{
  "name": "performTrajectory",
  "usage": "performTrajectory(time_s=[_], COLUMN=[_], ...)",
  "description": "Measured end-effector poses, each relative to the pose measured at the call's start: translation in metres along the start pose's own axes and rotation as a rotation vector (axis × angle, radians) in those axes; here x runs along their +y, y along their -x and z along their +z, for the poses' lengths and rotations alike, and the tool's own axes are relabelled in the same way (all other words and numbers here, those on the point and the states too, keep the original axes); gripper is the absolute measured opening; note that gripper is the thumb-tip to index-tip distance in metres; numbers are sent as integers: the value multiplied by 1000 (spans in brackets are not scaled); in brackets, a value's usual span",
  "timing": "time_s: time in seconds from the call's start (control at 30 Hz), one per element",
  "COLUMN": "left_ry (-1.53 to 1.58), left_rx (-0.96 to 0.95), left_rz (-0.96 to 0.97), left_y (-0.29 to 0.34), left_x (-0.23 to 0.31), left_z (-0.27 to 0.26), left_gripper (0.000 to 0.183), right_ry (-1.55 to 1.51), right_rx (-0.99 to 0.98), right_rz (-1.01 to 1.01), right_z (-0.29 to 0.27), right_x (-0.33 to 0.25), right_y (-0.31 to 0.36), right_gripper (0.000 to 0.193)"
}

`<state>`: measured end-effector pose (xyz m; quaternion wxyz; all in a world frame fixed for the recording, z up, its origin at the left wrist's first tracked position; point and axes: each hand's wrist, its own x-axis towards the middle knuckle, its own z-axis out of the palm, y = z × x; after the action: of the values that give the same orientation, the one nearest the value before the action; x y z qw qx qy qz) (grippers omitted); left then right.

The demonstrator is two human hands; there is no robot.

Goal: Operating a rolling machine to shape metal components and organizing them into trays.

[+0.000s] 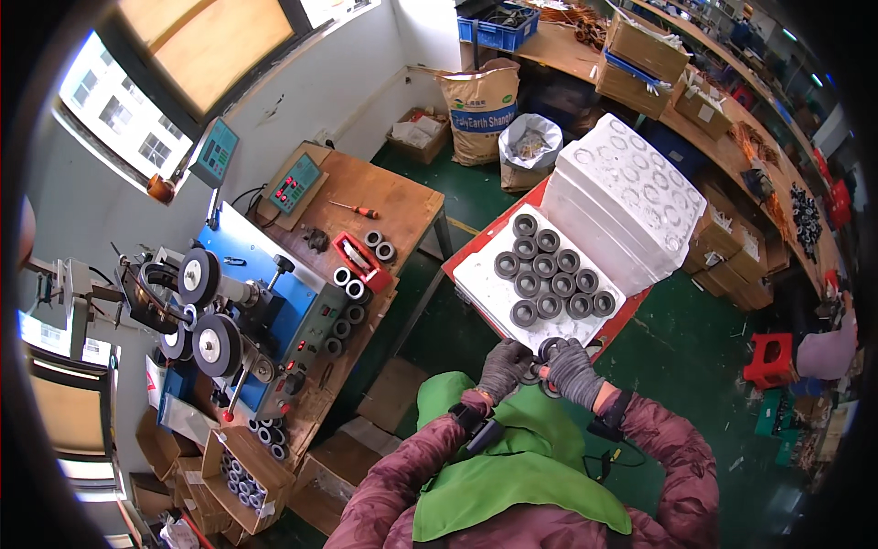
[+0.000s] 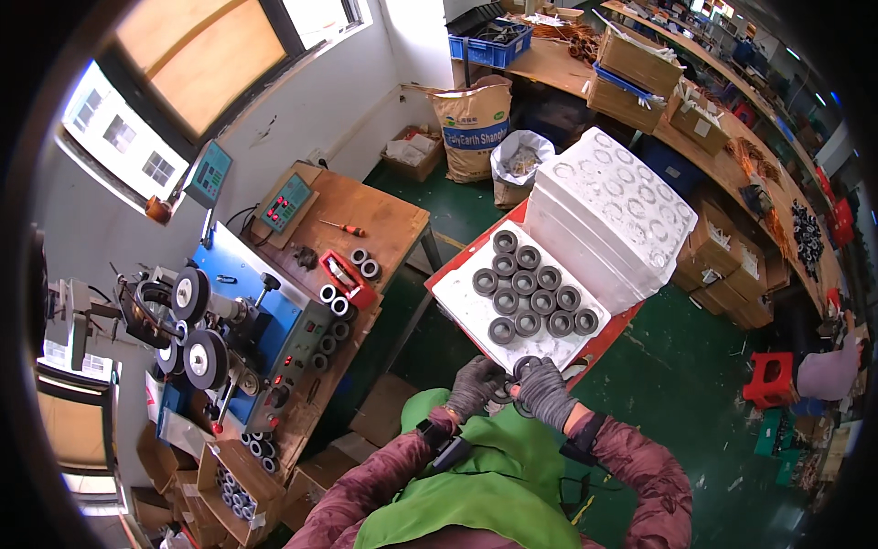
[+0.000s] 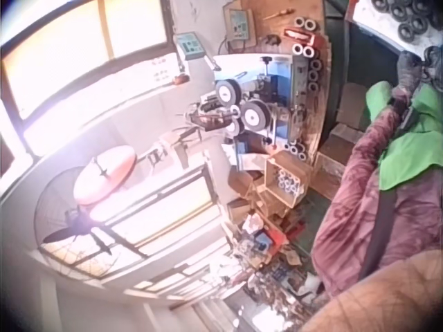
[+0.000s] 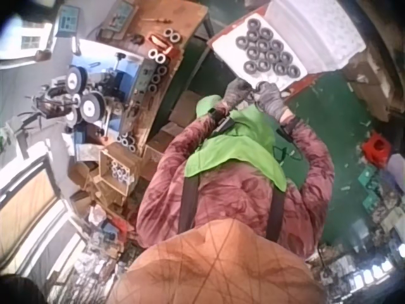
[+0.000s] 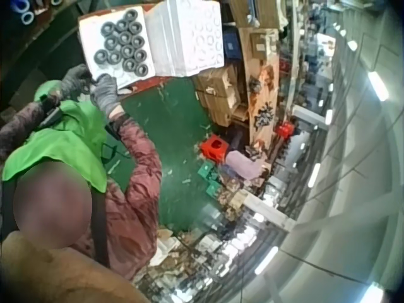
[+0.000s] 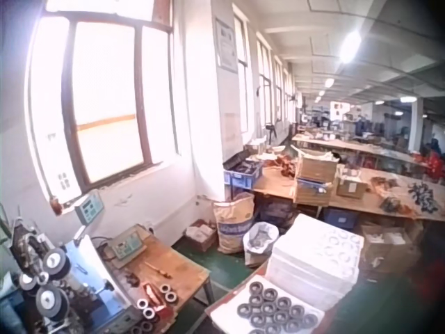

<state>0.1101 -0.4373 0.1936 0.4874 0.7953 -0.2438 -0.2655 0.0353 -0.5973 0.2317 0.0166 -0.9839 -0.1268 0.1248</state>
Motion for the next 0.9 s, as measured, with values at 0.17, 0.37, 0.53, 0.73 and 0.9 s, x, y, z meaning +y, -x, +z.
performTrajectory(time_s=[0.17, 0.37, 0.53, 0.73, 0.9], left_ry=[254, 444, -48, 486, 501], left_rx=[256, 229, 110, 280, 666], left_rz=[-148, -238, -12, -443, -544], left_y=[6, 18, 15, 16, 97], left_x=[-35, -67, -10, -47, -149], left_z=[12, 2, 6, -14, -60], left_gripper=[13, 21, 27, 24, 25], right_ry=[8, -75, -31, -52, 45], right_rx=[-55, -63, -123, -32, -140], right_rz=[-25, -18, -74, -104, 98], right_z=[-5, 7, 7, 18, 46], right_x=[-2, 5, 3, 10, 45], right_y=[5, 0, -5, 1, 6], right_gripper=[26, 33, 34, 29, 23])
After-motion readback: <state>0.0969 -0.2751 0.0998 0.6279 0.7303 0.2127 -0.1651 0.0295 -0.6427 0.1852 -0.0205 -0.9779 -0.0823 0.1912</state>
